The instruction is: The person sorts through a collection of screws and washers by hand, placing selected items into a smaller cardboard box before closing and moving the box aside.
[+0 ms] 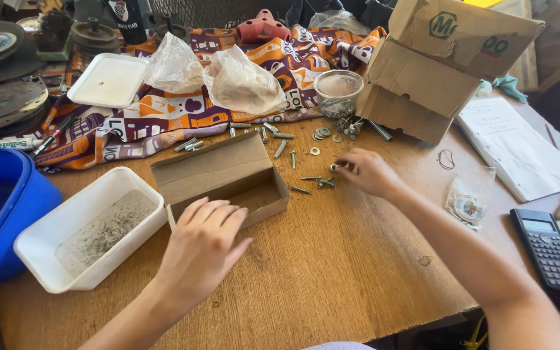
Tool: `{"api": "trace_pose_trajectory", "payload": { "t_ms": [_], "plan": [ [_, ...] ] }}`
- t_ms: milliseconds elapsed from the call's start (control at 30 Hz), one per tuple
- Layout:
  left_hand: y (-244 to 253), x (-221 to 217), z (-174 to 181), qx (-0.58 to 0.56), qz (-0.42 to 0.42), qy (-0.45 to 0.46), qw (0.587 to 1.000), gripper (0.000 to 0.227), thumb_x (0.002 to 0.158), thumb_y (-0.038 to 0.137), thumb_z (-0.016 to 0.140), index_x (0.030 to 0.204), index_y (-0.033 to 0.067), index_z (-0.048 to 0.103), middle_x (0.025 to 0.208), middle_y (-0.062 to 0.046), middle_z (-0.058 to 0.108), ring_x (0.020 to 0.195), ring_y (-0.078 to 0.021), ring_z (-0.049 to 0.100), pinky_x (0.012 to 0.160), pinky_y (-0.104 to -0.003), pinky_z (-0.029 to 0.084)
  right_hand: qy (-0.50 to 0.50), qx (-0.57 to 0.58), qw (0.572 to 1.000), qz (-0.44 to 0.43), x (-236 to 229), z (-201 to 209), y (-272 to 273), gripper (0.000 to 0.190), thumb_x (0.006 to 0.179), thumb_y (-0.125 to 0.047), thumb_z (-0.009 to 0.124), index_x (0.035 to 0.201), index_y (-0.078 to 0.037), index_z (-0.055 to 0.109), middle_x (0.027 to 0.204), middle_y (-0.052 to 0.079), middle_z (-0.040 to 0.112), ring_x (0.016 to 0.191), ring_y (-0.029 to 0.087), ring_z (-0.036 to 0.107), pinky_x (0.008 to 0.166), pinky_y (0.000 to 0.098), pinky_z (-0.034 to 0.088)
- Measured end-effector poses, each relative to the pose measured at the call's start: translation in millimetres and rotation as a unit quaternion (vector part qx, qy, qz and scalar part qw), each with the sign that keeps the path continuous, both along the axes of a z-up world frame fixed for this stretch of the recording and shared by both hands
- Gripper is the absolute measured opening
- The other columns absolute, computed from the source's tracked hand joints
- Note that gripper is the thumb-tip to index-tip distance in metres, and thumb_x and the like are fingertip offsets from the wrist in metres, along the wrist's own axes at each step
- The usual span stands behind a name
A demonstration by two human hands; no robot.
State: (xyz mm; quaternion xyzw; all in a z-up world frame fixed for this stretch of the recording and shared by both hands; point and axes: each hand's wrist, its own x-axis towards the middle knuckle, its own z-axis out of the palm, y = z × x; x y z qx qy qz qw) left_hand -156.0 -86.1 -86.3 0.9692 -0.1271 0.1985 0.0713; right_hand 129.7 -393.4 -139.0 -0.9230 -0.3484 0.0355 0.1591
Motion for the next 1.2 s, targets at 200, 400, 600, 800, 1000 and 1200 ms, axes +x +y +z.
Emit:
{"api": "trace_pose_trajectory", "payload": {
  "t_ms": [200, 400, 600, 800, 1000, 1200],
  "plan": [
    [-4, 15, -4, 0.008, -0.072, 0.005, 0.997, 0.05, 0.086, 0.04, 0.075, 0.121, 0.0057, 0.068, 0.117, -0.01, 0.071, 0.113, -0.0274, 0.062, 0.11, -0.046, 0.038, -0.212, 0.179, 0.961, -0.015, 26, 25, -31, 0.021, 0.098, -0.015, 0.073, 0.115, -0.004, 0.071, 0.105, 0.012, 0.073, 0.083, 0.02, 0.068, 0.081, 0.0355, 0.058],
    [-2, 48, 13, -0.057, -0.09, 0.077, 0.991, 0.058, 0.084, 0.044, 0.079, 0.126, 0.0063, 0.065, 0.119, -0.012, 0.071, 0.111, -0.0266, 0.065, 0.104, -0.045, 0.044, -0.375, 0.414, 0.803, -0.208, 110, 86, -141, 0.043, 0.108, -0.031, 0.085, 0.122, -0.004, 0.054, 0.11, 0.012, 0.06, 0.09, 0.022, 0.06, 0.068, 0.0348, 0.052],
    [-25, 154, 55, -0.135, -0.141, 0.068, 0.978, 0.069, 0.085, 0.049, 0.077, 0.133, 0.0015, 0.06, 0.117, -0.019, 0.07, 0.105, -0.0319, 0.065, 0.089, -0.045, 0.049, -0.143, 0.496, 0.792, -0.325, 132, 144, -163, 0.095, 0.087, -0.088, 0.06, 0.143, -0.016, 0.035, 0.147, 0.016, 0.04, 0.131, 0.034, 0.056, 0.099, 0.0507, 0.06],
    [-99, 281, 102, -0.217, -0.121, 0.157, 0.956, 0.106, 0.08, 0.073, 0.058, 0.154, 0.0016, 0.031, 0.151, -0.019, 0.047, 0.134, -0.03, 0.047, 0.111, -0.048, 0.04, 0.155, 0.565, 0.702, -0.405, 116, 202, -127, 0.132, 0.047, -0.092, 0.044, 0.162, -0.03, 0.021, 0.169, 0.012, 0.03, 0.152, 0.042, 0.038, 0.114, 0.074, 0.026],
    [-182, 414, 123, -0.363, -0.068, 0.213, 0.905, 0.144, 0.056, 0.09, 0.033, 0.16, -0.0078, 0.011, 0.078, -0.003, 0.054, 0.05, -0.0029, 0.036, 0.044, -0.02, 0.036, 0.208, 0.476, 0.73, -0.445, 168, 182, -144, 0.047, 0.077, -0.058, 0.064, 0.118, -0.036, 0.055, 0.123, -0.008, 0.067, 0.121, 0.02, 0.064, 0.109, 0.0552, 0.046],
    [-218, 527, 87, -0.5, -0.027, 0.222, 0.837, 0.151, 0.041, 0.088, 0.044, 0.155, -0.0047, 0.011, 0.121, -0.012, 0.039, 0.11, -0.0237, 0.041, 0.092, -0.041, 0.034, 0.235, 0.564, 0.684, -0.399, 161, 171, -149, 0.041, 0.078, -0.05, 0.076, 0.113, -0.033, 0.062, 0.111, -0.008, 0.075, 0.105, 0.013, 0.074, 0.089, 0.0412, 0.064]
  ]
}}
